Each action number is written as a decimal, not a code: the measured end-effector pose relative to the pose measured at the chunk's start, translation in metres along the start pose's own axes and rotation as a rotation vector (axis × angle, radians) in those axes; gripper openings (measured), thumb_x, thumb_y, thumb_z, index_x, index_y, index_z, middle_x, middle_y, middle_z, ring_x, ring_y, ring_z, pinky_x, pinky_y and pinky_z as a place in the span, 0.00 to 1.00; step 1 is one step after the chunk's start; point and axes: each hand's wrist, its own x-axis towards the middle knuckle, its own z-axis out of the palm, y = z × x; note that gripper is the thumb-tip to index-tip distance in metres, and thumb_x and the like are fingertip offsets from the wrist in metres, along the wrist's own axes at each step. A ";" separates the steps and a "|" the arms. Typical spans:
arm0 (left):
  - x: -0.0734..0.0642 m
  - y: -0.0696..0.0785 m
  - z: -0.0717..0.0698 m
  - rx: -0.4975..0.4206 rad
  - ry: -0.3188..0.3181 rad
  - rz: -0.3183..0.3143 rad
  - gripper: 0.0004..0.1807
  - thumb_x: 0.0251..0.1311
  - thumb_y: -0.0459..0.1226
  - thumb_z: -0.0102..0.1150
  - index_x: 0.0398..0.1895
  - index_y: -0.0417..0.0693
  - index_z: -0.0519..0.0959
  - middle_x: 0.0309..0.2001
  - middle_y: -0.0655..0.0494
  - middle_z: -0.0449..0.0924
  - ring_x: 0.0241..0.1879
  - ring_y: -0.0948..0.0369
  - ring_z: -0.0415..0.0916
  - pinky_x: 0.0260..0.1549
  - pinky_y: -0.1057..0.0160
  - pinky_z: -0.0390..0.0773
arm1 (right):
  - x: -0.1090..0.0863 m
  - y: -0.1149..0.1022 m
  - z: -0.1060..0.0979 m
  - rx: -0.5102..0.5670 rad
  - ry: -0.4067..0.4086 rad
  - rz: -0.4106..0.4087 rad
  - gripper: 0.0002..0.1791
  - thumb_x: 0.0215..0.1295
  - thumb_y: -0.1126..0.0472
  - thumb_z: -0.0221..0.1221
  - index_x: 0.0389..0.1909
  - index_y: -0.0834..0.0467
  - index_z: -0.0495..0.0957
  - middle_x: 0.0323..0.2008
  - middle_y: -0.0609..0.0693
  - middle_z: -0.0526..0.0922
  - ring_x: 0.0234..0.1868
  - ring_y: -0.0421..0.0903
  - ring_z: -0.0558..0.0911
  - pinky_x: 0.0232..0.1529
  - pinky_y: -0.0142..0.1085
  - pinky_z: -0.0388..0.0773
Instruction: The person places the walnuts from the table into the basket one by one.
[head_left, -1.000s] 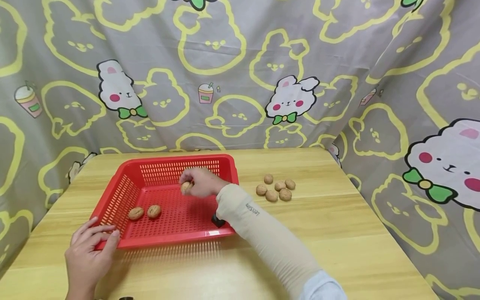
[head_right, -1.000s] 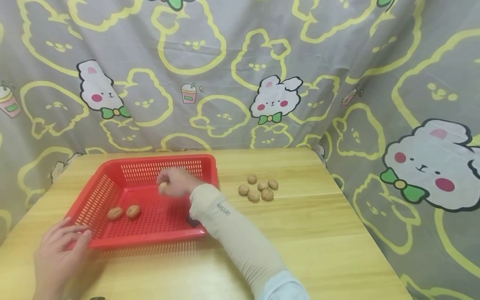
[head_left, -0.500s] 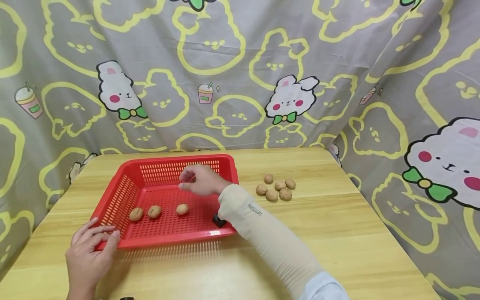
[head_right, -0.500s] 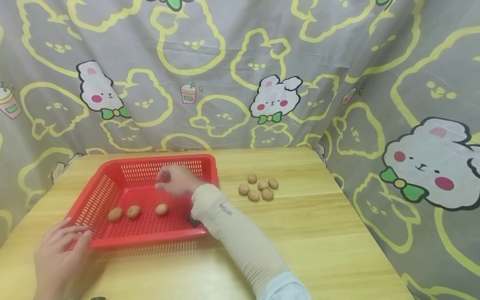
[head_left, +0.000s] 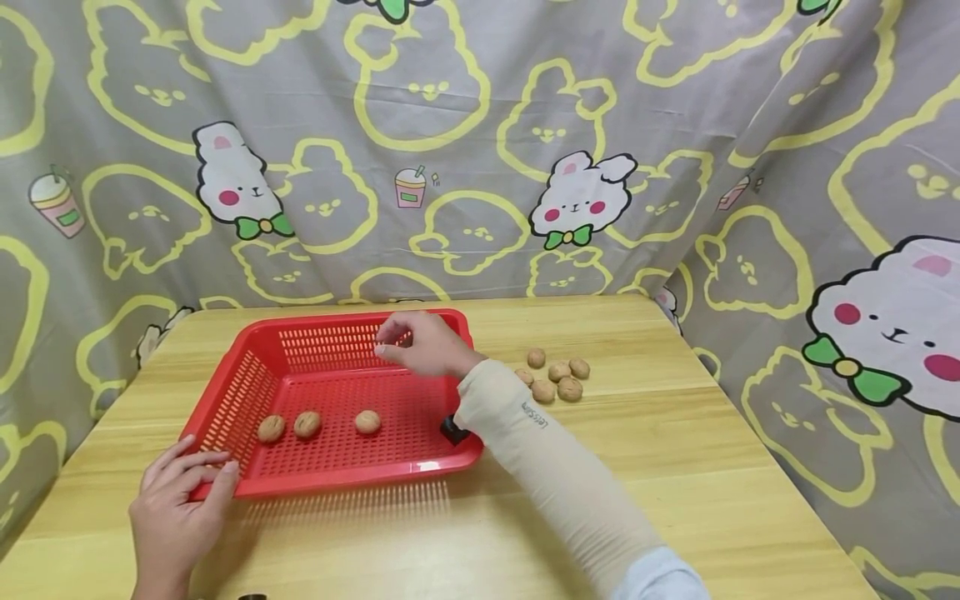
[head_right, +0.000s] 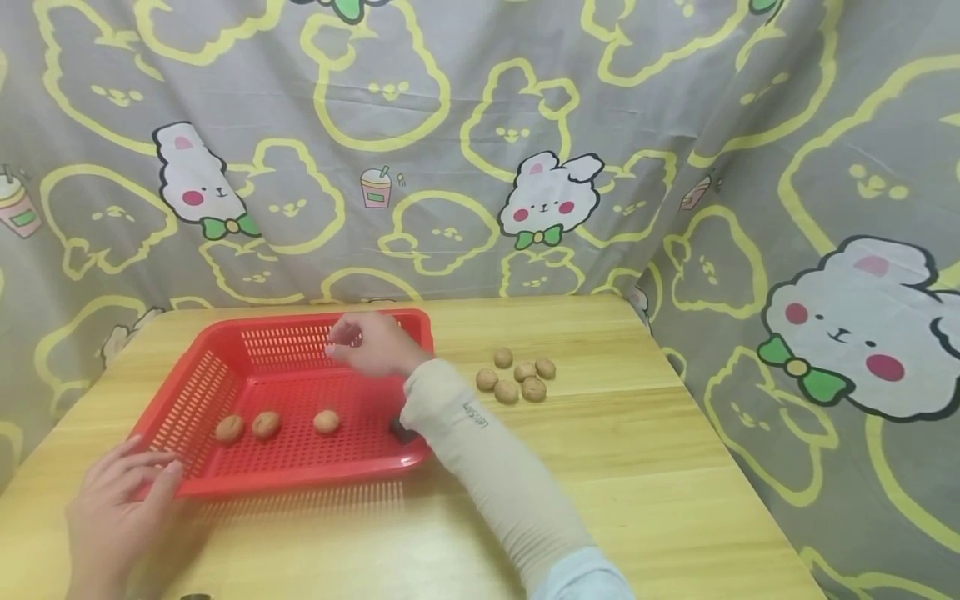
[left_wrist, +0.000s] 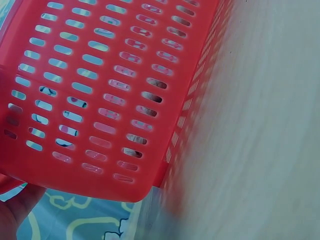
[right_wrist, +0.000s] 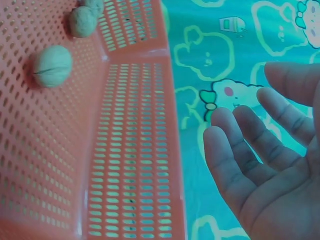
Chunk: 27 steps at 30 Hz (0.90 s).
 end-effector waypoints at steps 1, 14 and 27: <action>0.000 0.000 0.000 0.001 -0.001 -0.002 0.11 0.47 0.31 0.68 0.12 0.39 0.78 0.37 0.91 0.69 0.57 0.79 0.64 0.58 0.74 0.58 | -0.001 0.000 -0.003 0.003 0.008 -0.005 0.07 0.65 0.56 0.62 0.42 0.53 0.79 0.39 0.42 0.79 0.40 0.40 0.78 0.41 0.31 0.76; 0.000 -0.002 0.001 -0.012 0.000 0.005 0.10 0.46 0.31 0.67 0.13 0.39 0.79 0.37 0.92 0.69 0.57 0.79 0.64 0.57 0.75 0.58 | -0.021 0.030 -0.038 0.001 0.130 0.038 0.11 0.65 0.57 0.62 0.44 0.57 0.79 0.41 0.48 0.80 0.42 0.45 0.80 0.46 0.36 0.77; -0.001 -0.003 0.001 -0.008 -0.001 -0.001 0.11 0.46 0.31 0.68 0.12 0.41 0.79 0.37 0.90 0.70 0.57 0.78 0.64 0.58 0.74 0.58 | -0.050 0.070 -0.069 -0.004 0.184 0.134 0.09 0.65 0.59 0.62 0.42 0.58 0.78 0.40 0.52 0.80 0.41 0.51 0.80 0.42 0.40 0.80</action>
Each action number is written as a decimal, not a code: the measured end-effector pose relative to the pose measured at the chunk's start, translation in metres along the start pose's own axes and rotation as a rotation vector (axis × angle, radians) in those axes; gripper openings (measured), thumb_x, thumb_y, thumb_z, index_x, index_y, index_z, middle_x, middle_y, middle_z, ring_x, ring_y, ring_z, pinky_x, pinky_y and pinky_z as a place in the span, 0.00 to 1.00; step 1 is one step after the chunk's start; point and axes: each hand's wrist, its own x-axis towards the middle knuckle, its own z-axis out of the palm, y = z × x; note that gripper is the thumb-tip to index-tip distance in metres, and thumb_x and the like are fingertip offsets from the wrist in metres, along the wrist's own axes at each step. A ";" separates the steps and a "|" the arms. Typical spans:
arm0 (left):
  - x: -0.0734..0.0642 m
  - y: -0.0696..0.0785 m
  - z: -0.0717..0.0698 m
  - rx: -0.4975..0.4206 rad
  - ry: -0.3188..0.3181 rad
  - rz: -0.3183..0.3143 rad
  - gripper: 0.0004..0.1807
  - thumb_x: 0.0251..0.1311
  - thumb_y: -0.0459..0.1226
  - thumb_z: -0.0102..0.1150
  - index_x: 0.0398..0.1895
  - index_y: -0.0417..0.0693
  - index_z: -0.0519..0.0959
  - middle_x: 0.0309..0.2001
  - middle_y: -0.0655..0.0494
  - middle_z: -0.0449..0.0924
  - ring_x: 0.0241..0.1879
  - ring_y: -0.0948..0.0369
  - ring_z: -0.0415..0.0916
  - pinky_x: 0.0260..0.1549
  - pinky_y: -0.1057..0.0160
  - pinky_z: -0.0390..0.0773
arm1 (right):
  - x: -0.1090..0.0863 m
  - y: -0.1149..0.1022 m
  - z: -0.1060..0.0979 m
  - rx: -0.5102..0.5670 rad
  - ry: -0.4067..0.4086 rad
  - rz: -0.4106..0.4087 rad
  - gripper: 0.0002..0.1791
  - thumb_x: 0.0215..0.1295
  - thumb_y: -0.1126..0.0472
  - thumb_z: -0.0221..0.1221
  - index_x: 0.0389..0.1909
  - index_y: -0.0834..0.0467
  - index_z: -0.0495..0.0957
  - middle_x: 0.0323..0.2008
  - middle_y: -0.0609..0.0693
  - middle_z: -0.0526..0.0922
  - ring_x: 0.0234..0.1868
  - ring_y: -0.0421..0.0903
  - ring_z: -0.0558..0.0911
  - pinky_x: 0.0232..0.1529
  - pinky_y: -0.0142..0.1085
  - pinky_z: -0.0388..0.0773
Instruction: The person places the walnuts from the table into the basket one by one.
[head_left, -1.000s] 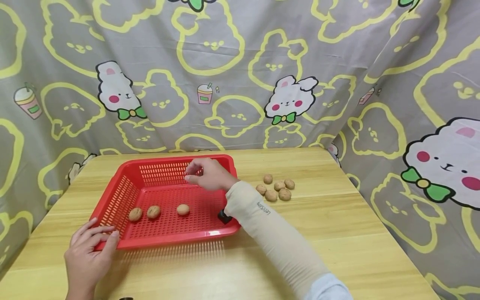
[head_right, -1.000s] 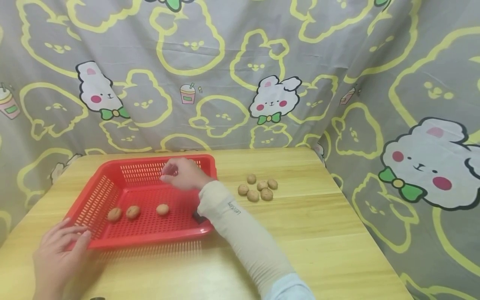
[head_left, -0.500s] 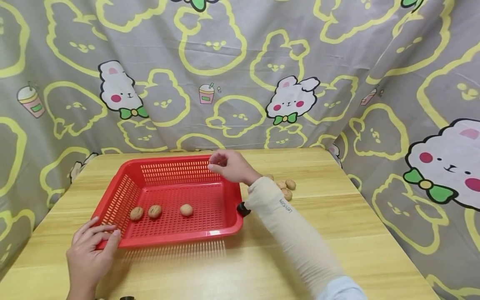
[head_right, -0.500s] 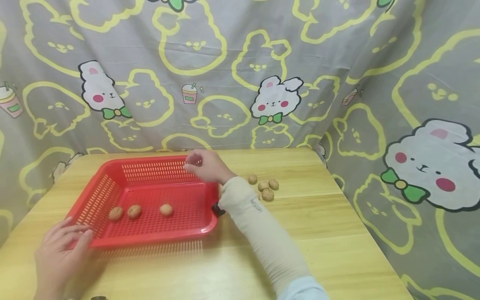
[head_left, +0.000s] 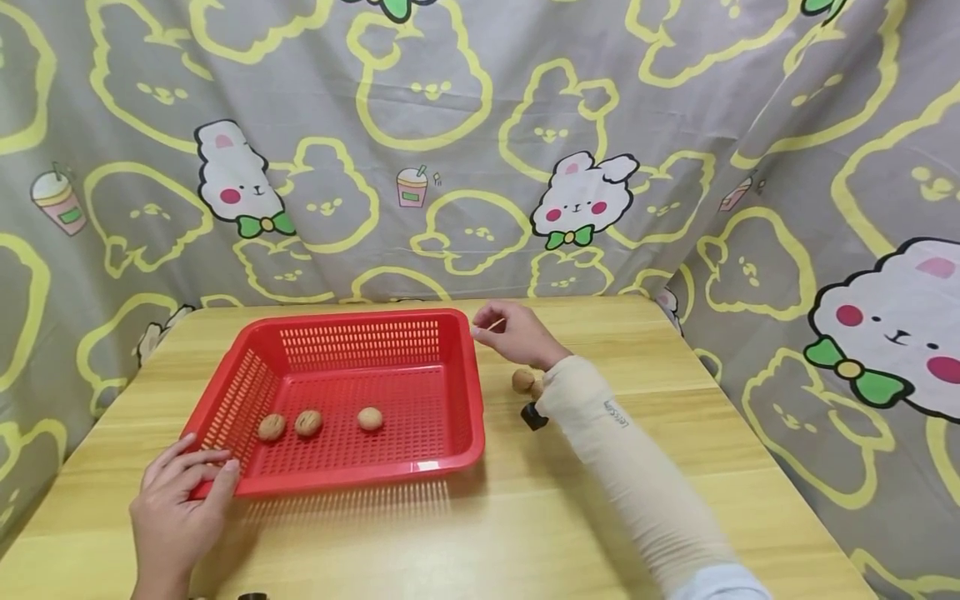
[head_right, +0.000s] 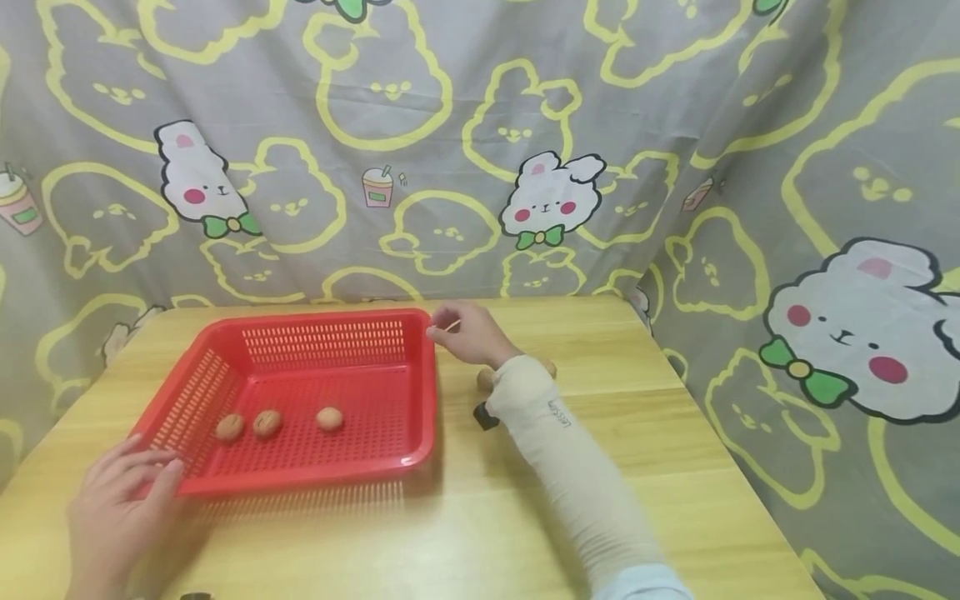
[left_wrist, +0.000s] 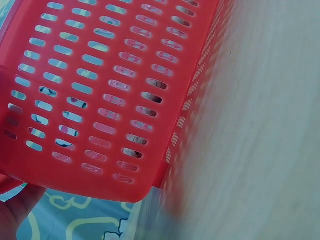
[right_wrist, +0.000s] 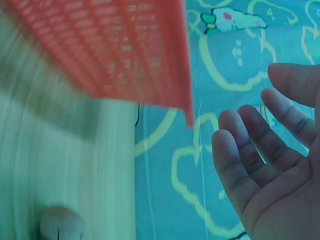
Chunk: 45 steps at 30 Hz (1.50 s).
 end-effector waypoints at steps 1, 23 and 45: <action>0.000 0.000 0.000 -0.002 -0.001 0.001 0.11 0.46 0.31 0.68 0.12 0.41 0.79 0.37 0.90 0.70 0.58 0.78 0.64 0.58 0.74 0.58 | -0.001 0.003 -0.003 -0.006 0.006 0.009 0.09 0.65 0.59 0.62 0.43 0.58 0.78 0.41 0.52 0.80 0.41 0.51 0.80 0.42 0.40 0.80; 0.003 -0.002 -0.005 -0.016 0.019 0.055 0.12 0.46 0.30 0.66 0.10 0.40 0.77 0.38 0.93 0.71 0.58 0.77 0.65 0.58 0.74 0.59 | -0.029 0.076 -0.059 -0.107 0.065 0.157 0.12 0.68 0.58 0.58 0.45 0.61 0.77 0.42 0.56 0.80 0.44 0.54 0.80 0.47 0.46 0.77; 0.004 -0.007 0.000 -0.082 0.039 0.108 0.10 0.44 0.31 0.67 0.11 0.43 0.79 0.35 0.79 0.77 0.57 0.74 0.67 0.59 0.71 0.60 | -0.060 0.149 -0.068 -0.187 0.044 0.396 0.25 0.67 0.53 0.58 0.56 0.67 0.70 0.51 0.68 0.72 0.51 0.63 0.73 0.48 0.52 0.73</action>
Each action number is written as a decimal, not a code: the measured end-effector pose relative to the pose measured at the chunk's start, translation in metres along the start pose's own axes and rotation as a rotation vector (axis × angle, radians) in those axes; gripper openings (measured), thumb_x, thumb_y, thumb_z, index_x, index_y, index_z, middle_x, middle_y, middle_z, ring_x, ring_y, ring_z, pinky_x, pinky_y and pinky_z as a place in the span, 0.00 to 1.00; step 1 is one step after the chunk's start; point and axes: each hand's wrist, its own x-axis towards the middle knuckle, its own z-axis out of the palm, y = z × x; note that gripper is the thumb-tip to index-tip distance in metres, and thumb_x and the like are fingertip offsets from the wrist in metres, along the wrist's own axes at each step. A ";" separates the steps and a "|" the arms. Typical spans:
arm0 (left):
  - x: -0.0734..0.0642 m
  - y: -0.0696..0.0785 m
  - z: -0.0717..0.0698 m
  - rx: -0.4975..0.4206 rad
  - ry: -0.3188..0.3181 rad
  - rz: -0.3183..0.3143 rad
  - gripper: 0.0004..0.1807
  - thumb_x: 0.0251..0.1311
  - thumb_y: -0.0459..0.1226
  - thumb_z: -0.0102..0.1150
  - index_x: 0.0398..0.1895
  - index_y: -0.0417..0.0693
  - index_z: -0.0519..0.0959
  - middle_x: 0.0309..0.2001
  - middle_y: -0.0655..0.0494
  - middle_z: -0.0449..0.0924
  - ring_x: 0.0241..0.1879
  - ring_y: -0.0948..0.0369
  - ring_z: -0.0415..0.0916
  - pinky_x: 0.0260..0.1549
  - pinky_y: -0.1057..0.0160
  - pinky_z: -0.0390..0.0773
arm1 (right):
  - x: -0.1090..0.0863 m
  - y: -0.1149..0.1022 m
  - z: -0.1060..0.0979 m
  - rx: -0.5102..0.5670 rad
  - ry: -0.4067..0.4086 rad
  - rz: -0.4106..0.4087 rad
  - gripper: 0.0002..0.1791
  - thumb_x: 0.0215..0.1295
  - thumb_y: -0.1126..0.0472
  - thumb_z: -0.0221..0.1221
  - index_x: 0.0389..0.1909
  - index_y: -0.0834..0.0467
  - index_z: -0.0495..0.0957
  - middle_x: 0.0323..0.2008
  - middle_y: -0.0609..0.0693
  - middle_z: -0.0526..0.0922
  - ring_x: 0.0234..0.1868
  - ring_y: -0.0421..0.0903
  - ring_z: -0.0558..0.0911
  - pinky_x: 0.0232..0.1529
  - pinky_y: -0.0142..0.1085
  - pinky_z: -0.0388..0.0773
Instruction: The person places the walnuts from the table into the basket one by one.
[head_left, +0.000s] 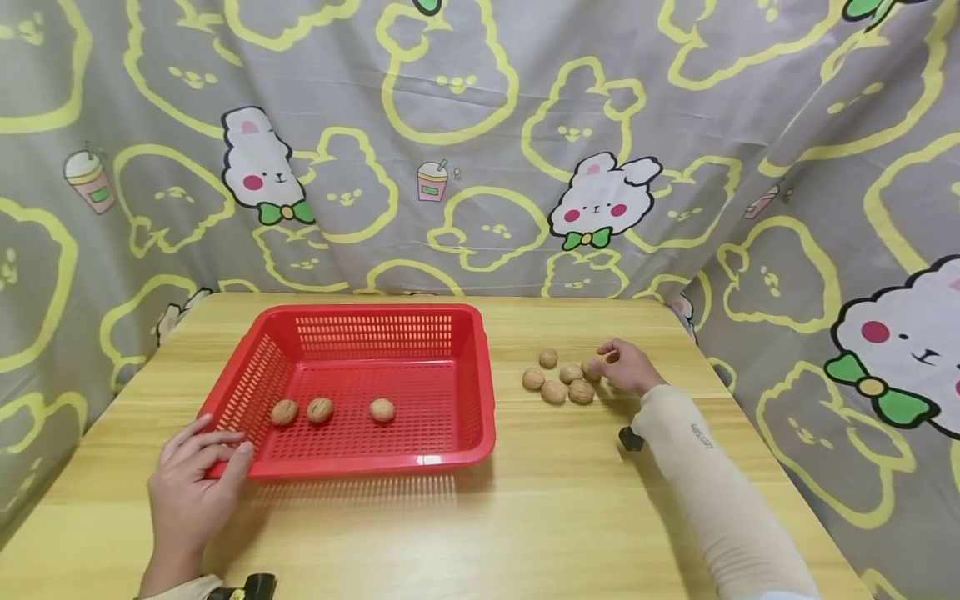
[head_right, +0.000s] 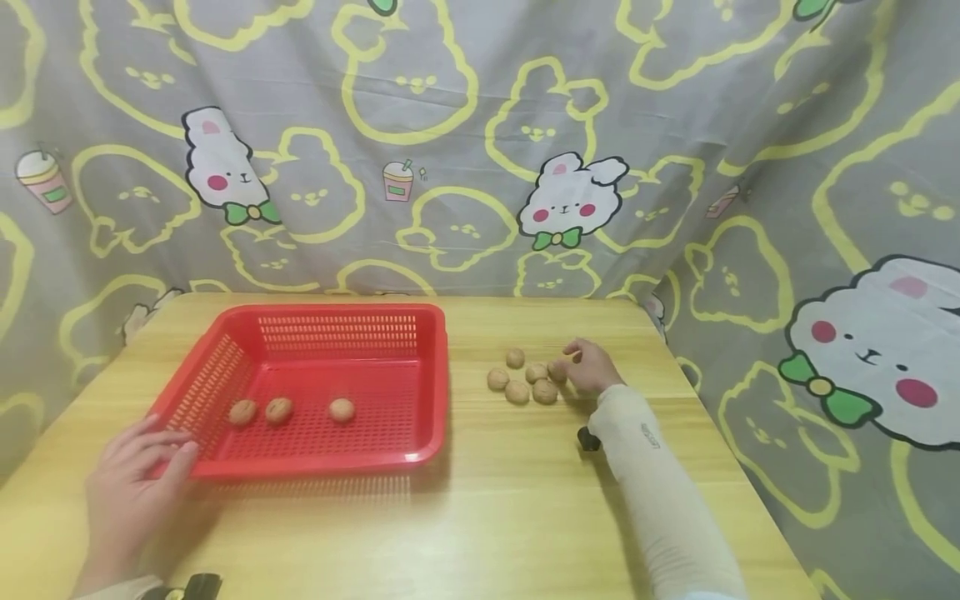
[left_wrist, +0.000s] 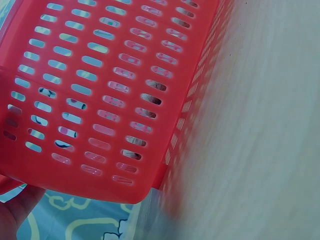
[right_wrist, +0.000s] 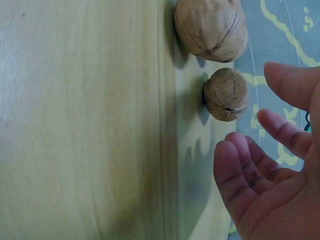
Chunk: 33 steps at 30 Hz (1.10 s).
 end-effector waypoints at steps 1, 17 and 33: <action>0.000 0.000 0.000 0.001 0.002 0.001 0.10 0.44 0.31 0.67 0.11 0.43 0.79 0.34 0.78 0.78 0.57 0.74 0.67 0.59 0.71 0.60 | 0.001 0.001 0.001 -0.001 -0.007 0.011 0.25 0.67 0.52 0.58 0.56 0.66 0.69 0.52 0.68 0.72 0.51 0.62 0.73 0.48 0.51 0.73; 0.000 -0.004 -0.001 0.051 -0.018 -0.016 0.10 0.44 0.31 0.67 0.11 0.43 0.79 0.30 0.56 0.82 0.58 0.74 0.66 0.58 0.73 0.60 | 0.004 0.009 0.010 -0.008 -0.076 0.026 0.22 0.69 0.54 0.57 0.53 0.67 0.70 0.45 0.65 0.77 0.27 0.46 0.78 0.31 0.38 0.77; 0.002 0.001 -0.001 0.041 -0.035 -0.029 0.10 0.45 0.31 0.66 0.11 0.41 0.78 0.35 0.82 0.74 0.57 0.76 0.65 0.58 0.74 0.59 | 0.005 0.011 0.009 -0.024 -0.041 0.010 0.20 0.66 0.57 0.58 0.52 0.67 0.71 0.39 0.60 0.77 0.29 0.46 0.77 0.30 0.36 0.75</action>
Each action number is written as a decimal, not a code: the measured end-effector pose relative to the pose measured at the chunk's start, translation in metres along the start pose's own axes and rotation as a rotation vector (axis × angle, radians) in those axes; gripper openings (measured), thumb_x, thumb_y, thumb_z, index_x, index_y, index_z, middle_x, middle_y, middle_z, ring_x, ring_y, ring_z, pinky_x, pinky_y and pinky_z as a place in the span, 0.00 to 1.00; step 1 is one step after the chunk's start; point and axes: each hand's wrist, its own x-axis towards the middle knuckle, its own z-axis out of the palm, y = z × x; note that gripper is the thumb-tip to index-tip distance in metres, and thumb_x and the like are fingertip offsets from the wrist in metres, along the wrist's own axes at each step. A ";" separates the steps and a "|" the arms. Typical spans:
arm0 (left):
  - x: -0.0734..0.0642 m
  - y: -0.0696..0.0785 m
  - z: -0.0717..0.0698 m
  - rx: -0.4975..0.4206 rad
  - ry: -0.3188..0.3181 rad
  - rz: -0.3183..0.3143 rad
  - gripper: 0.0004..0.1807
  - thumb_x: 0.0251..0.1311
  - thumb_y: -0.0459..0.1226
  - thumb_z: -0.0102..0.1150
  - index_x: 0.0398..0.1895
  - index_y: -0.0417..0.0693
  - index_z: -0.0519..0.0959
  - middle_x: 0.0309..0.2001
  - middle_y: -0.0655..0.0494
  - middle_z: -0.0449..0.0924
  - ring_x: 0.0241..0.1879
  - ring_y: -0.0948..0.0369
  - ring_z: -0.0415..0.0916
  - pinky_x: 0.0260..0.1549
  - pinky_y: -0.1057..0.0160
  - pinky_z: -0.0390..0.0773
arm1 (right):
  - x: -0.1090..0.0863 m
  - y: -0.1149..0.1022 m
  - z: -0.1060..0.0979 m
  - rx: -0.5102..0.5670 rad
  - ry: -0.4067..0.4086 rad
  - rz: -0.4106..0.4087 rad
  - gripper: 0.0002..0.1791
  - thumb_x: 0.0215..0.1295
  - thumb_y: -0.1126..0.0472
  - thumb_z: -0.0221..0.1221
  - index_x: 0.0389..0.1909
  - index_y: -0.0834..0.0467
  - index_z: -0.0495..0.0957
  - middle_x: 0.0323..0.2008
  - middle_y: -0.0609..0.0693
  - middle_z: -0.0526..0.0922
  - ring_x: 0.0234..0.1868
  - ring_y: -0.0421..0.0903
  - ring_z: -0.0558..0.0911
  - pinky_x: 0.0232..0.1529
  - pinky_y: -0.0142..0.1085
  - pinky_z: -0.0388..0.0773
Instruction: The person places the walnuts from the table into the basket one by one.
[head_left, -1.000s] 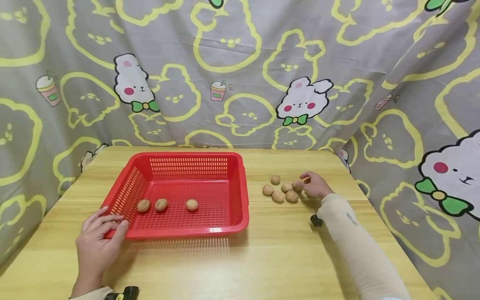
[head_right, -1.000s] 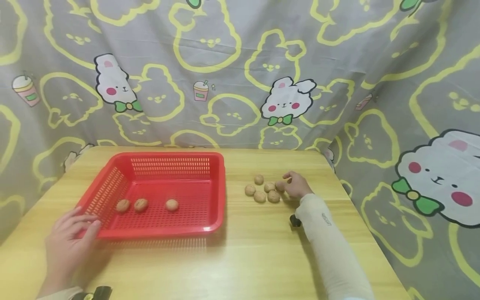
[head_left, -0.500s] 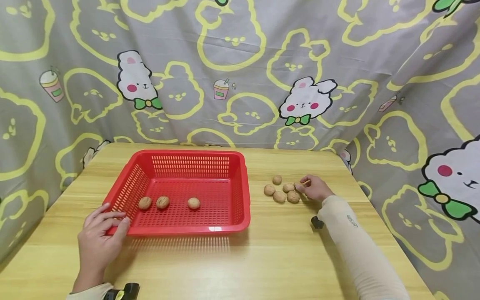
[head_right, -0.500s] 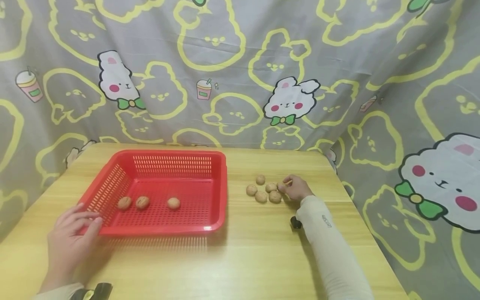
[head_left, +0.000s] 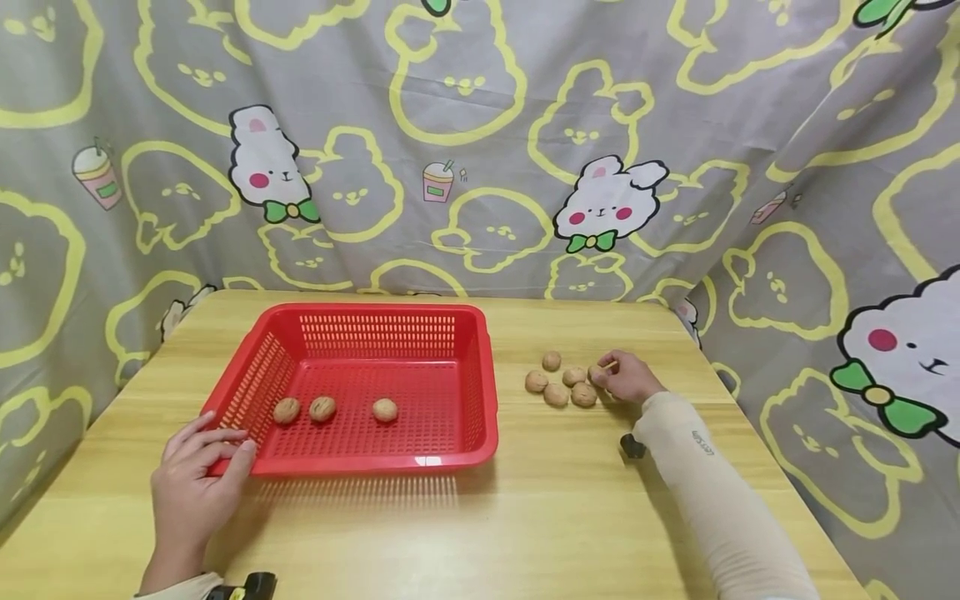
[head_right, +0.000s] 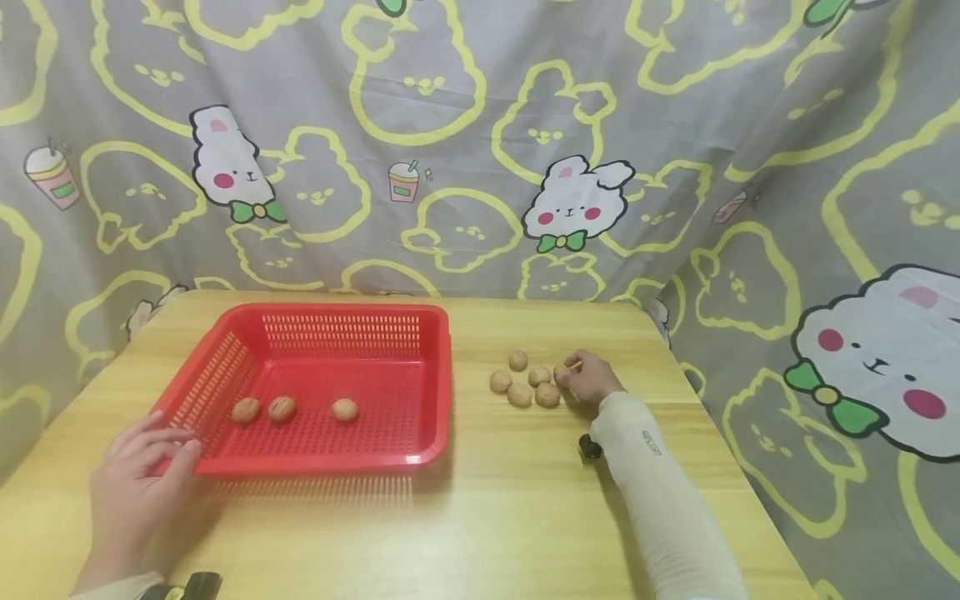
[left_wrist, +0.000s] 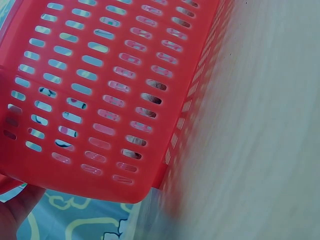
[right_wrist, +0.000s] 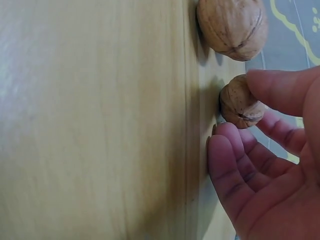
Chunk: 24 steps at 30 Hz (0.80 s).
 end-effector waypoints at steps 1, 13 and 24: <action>-0.001 0.000 0.000 0.000 -0.002 0.001 0.10 0.45 0.31 0.65 0.11 0.40 0.78 0.36 0.85 0.73 0.58 0.76 0.65 0.58 0.74 0.59 | 0.000 0.000 0.000 0.001 -0.002 0.005 0.20 0.66 0.57 0.58 0.52 0.67 0.70 0.39 0.59 0.77 0.28 0.46 0.77 0.30 0.36 0.75; 0.000 0.000 0.000 0.004 0.012 0.007 0.10 0.44 0.31 0.66 0.10 0.43 0.78 0.32 0.65 0.81 0.57 0.74 0.66 0.58 0.72 0.59 | -0.004 -0.012 -0.006 -0.047 0.036 -0.028 0.23 0.68 0.54 0.53 0.60 0.63 0.70 0.45 0.63 0.76 0.36 0.52 0.78 0.41 0.45 0.75; 0.000 -0.002 -0.001 0.011 -0.005 -0.005 0.10 0.46 0.32 0.66 0.12 0.40 0.78 0.37 0.86 0.73 0.58 0.74 0.66 0.59 0.73 0.59 | -0.002 -0.022 -0.005 -0.037 0.075 -0.095 0.22 0.66 0.54 0.58 0.56 0.62 0.72 0.40 0.59 0.76 0.37 0.54 0.75 0.39 0.45 0.74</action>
